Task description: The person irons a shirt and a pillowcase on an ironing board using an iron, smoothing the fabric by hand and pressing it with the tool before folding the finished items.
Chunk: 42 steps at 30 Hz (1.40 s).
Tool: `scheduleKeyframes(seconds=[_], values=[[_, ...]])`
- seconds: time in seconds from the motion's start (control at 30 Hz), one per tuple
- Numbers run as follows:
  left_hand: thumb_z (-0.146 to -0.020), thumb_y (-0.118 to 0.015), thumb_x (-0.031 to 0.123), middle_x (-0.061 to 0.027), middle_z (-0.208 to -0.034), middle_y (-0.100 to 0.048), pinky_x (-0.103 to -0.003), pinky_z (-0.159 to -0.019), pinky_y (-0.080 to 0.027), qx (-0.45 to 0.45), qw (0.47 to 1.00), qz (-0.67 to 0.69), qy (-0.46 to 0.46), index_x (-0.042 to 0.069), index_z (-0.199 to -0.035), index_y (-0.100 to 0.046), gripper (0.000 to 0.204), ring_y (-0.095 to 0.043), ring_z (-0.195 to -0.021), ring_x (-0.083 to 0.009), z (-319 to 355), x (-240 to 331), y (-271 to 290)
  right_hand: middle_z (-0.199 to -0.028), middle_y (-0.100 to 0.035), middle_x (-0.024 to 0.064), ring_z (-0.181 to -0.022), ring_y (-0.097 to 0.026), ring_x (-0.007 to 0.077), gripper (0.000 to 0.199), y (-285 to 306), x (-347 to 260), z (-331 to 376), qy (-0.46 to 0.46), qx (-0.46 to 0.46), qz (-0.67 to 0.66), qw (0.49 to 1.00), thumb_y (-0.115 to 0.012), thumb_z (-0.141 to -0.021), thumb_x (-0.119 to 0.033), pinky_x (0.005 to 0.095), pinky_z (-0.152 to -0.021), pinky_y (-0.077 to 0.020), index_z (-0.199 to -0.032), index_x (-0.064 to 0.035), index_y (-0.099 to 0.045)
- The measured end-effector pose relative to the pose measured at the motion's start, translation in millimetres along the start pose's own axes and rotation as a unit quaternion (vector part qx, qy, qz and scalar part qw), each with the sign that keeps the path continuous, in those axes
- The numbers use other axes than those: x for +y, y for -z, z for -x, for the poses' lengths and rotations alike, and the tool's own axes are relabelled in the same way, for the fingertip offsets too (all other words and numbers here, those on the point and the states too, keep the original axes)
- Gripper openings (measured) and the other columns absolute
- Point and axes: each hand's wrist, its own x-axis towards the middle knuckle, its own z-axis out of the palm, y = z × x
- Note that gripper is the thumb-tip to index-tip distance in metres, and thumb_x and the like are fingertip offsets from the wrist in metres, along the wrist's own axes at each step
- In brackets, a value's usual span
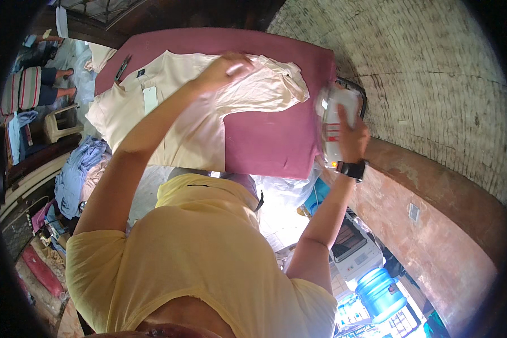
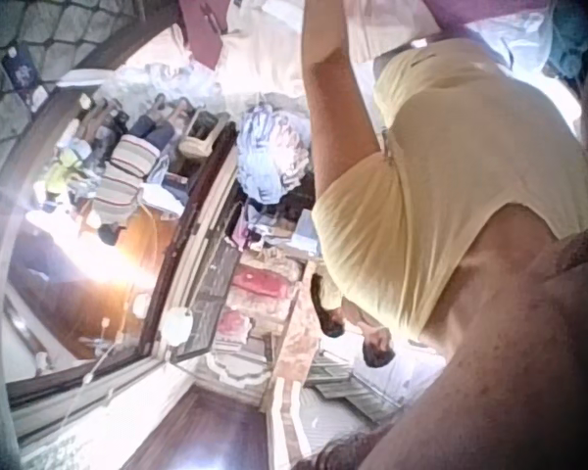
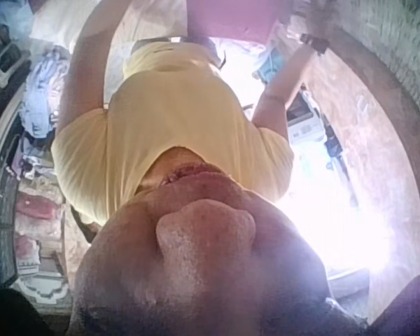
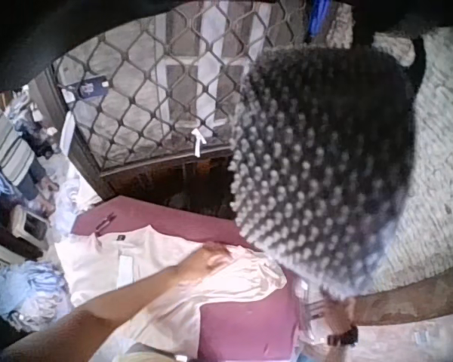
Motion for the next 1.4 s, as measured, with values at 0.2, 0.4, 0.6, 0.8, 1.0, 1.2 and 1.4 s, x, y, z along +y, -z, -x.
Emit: scheduleKeyframes(seconds=[0.2, 0.4, 0.6, 0.8, 1.0, 1.2, 1.4], values=[[-0.078, -0.076, 0.031, -0.0062, -0.099, -0.066, -0.042, -0.087, -0.045, 0.065, 0.970, -0.159, 0.175, 0.016, -0.104, -0.068, 0.031, -0.060, -0.101, -0.0269, 36, -99, 78, -0.067, -0.067, 0.0169, -0.065, -0.068, 0.0355, 0.064, -119, -89, 37, 0.255, -0.042, 0.146, 0.955, -0.058, -0.080, -0.070, 0.0449, -0.056, -0.0540, -0.089, -0.0071, -0.070], [-0.070, -0.076, 0.054, -0.0020, -0.115, -0.061, -0.059, -0.097, -0.034, -0.054, 0.924, -0.284, 0.249, 0.019, -0.107, -0.066, 0.052, -0.047, -0.121, -0.0276, 42, -92, 86, -0.063, -0.065, 0.0216, -0.068, -0.068, 0.0383, 0.066, -171, -103, 33, 0.179, -0.007, 0.124, 0.976, -0.057, -0.081, -0.069, 0.0483, -0.059, -0.0543, -0.085, -0.0050, -0.069], [-0.073, -0.073, 0.055, 0.0019, -0.116, -0.060, -0.058, -0.099, -0.033, -0.032, 0.935, -0.234, 0.264, 0.020, -0.108, -0.065, 0.050, -0.047, -0.120, -0.0275, 47, -119, 86, -0.081, -0.069, 0.0224, -0.079, -0.068, 0.0392, 0.069, -186, -147, -1, 0.129, -0.018, 0.142, 0.981, -0.054, -0.083, -0.069, 0.0474, -0.069, -0.0541, -0.099, -0.0038, -0.069], [-0.076, -0.071, 0.051, 0.0011, -0.118, -0.059, -0.057, -0.096, -0.035, -0.056, 0.932, -0.233, 0.273, 0.020, -0.105, -0.064, 0.043, -0.047, -0.121, -0.0265, 45, -101, 87, -0.090, -0.070, 0.0201, -0.085, -0.068, 0.0384, 0.069, -169, -78, 13, 0.135, 0.110, 0.076, 0.982, -0.057, -0.083, -0.067, 0.0477, -0.075, -0.0547, -0.113, -0.0056, -0.066], [-0.073, -0.074, 0.043, 0.0031, -0.110, -0.061, -0.057, -0.091, -0.036, -0.033, 0.940, -0.227, 0.251, 0.018, -0.098, -0.062, 0.037, -0.051, -0.112, -0.0268, 43, -108, 85, -0.085, -0.070, 0.0199, -0.075, -0.069, 0.0368, 0.057, -171, -110, -16, 0.227, 0.015, 0.070, 0.971, -0.063, -0.084, -0.058, 0.0472, -0.068, -0.0551, -0.095, -0.0022, -0.071], [-0.072, -0.077, 0.036, 0.0032, -0.093, -0.064, -0.050, -0.086, -0.036, 0.022, 0.956, -0.156, 0.247, 0.019, -0.096, -0.062, 0.033, -0.055, -0.104, -0.0252, 48, -103, 92, -0.081, -0.069, 0.0209, -0.080, -0.067, 0.0413, 0.056, -199, -159, -31, 0.170, -0.083, 0.064, 0.980, -0.061, -0.086, -0.058, 0.0484, -0.074, -0.0524, -0.095, -0.0032, -0.070], [-0.072, -0.076, 0.034, 0.0012, -0.085, -0.063, -0.048, -0.081, -0.039, 0.023, 0.968, -0.147, 0.203, 0.017, -0.090, -0.065, 0.027, -0.058, -0.094, -0.0210, 47, -118, 85, -0.079, -0.068, 0.0234, -0.070, -0.067, 0.0404, 0.062, -176, -97, 22, 0.311, -0.148, 0.082, 0.935, -0.065, -0.084, -0.056, 0.0464, -0.067, -0.0545, -0.097, 0.0041, -0.067]])
